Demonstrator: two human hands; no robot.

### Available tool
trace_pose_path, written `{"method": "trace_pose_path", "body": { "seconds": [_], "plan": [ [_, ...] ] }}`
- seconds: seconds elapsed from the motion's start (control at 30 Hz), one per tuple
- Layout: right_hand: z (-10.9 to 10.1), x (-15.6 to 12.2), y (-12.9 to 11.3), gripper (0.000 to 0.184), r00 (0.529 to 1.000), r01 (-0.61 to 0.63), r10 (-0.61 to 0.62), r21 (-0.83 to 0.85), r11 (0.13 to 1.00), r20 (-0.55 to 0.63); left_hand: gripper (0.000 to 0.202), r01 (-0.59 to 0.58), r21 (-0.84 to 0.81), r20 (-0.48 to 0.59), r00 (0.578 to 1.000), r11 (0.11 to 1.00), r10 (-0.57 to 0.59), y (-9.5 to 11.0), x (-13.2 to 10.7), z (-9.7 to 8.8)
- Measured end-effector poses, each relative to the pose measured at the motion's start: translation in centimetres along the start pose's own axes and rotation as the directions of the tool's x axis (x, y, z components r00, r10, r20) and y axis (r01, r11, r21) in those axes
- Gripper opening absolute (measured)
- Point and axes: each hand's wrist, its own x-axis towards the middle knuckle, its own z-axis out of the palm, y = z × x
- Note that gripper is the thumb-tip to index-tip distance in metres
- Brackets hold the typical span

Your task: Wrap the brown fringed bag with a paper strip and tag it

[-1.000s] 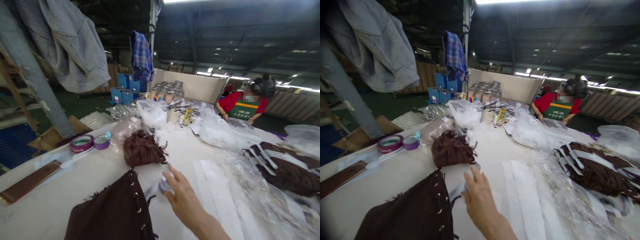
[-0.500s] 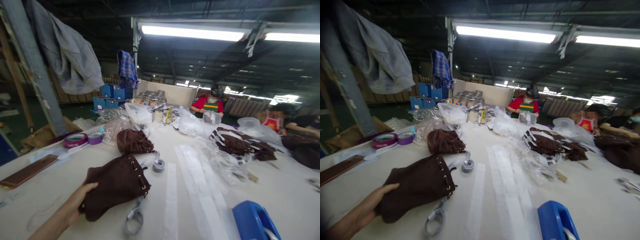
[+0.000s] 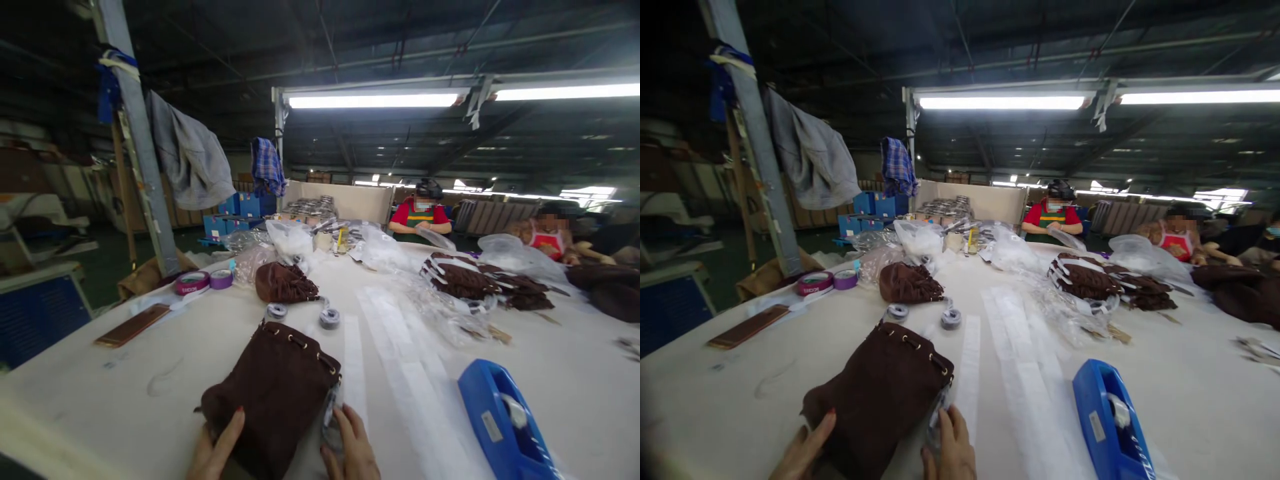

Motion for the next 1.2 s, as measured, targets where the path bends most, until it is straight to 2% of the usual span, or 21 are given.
{"method": "trace_pose_path", "body": {
  "seconds": [0.03,0.1,0.17,0.23,0.3,0.4,0.47,0.53,0.63,0.73,0.8,0.87,0.9,0.97,1.03,1.07,1.1,1.13,1.2],
  "plan": [
    [0.0,0.1,0.0,0.053,1.0,-0.024,0.024,-0.024,0.999,-0.003,0.078,-0.038,0.009,-0.041,0.998,0.999,0.038,0.1,0.6,-0.7],
    [-0.2,0.4,-0.3,0.058,0.998,-0.055,0.055,-0.07,0.996,0.011,0.081,-0.189,0.079,-0.077,0.978,0.979,0.195,0.8,2.2,-2.4],
    [-0.6,0.9,-0.7,0.064,0.996,-0.067,0.073,-0.13,0.989,0.041,0.078,-0.406,0.208,-0.005,0.909,0.89,0.416,2.0,3.9,-3.9],
    [-1.1,1.6,-1.2,0.07,0.993,-0.072,0.089,-0.201,0.977,0.077,0.072,-0.549,0.3,0.116,0.832,0.78,0.542,3.2,5.4,-4.8],
    [-1.6,2.1,-1.6,0.073,0.987,-0.07,0.102,-0.244,0.967,0.121,0.057,-0.591,0.319,0.259,0.807,0.741,0.532,4.2,6.6,-5.0],
    [-3.1,3.0,-2.0,0.072,0.975,-0.049,0.093,-0.219,0.975,0.199,0.024,-0.568,0.322,0.507,0.779,0.757,0.369,5.3,7.8,-4.5],
    [-4.6,3.9,-2.1,0.064,0.969,-0.007,0.053,-0.187,0.982,0.242,0.011,-0.523,0.332,0.593,0.763,0.785,0.257,5.7,8.4,-4.1],
    [-6.2,5.1,-2.1,0.051,0.965,0.043,0.005,-0.18,0.983,0.262,0.014,-0.469,0.32,0.607,0.769,0.824,0.202,5.8,8.6,-3.9],
    [-8.3,7.2,-1.4,0.038,0.965,0.077,-0.025,-0.189,0.979,0.261,0.028,-0.453,0.304,0.595,0.778,0.838,0.204,5.5,8.1,-3.6],
    [-9.4,8.1,-0.8,0.036,0.967,0.041,0.014,-0.21,0.977,0.255,0.029,-0.501,0.354,0.595,0.772,0.79,0.223,4.6,7.3,-3.7],
    [-9.4,7.7,-0.8,0.036,0.971,0.024,0.028,-0.215,0.976,0.236,0.027,-0.561,0.404,0.568,0.773,0.723,0.282,4.2,6.7,-4.0],
    [-8.9,6.4,-1.4,0.034,0.968,0.009,0.028,-0.148,0.989,0.251,0.026,-0.649,0.427,0.529,0.744,0.629,0.409,4.3,5.8,-4.1],
    [-8.4,5.6,-1.8,0.032,0.952,-0.027,0.051,-0.083,0.996,0.302,0.037,-0.695,0.427,0.526,0.711,0.579,0.467,4.6,5.2,-3.9],
    [-6.7,3.9,-2.6,0.026,0.872,-0.189,0.129,0.082,0.979,0.473,0.066,-0.763,0.413,0.572,0.642,0.497,0.51,5.7,4.0,-2.9],
    [-4.5,2.4,-3.2,0.033,0.786,-0.378,0.117,0.322,0.868,0.607,0.073,-0.781,0.427,0.66,0.614,0.456,0.433,7.2,3.1,-1.2],
    [-3.4,1.9,-3.4,0.039,0.778,-0.438,0.061,0.47,0.767,0.625,0.065,-0.774,0.443,0.69,0.616,0.453,0.379,7.9,2.8,-0.2],
    [-2.5,1.7,-3.6,0.044,0.796,-0.462,0.0,0.609,0.645,0.605,0.051,-0.756,0.452,0.706,0.628,0.474,0.328,8.6,2.7,0.8],
    [-2.0,1.7,-3.8,0.047,0.827,-0.459,-0.046,0.719,0.523,0.561,0.034,-0.723,0.443,0.708,0.645,0.53,0.288,9.2,2.8,1.7],
    [-2.1,3.0,-4.5,0.046,0.889,-0.404,-0.068,0.846,0.347,0.452,0.013,-0.591,0.348,0.677,0.695,0.728,0.241,10.3,3.4,3.2]
  ]
}}
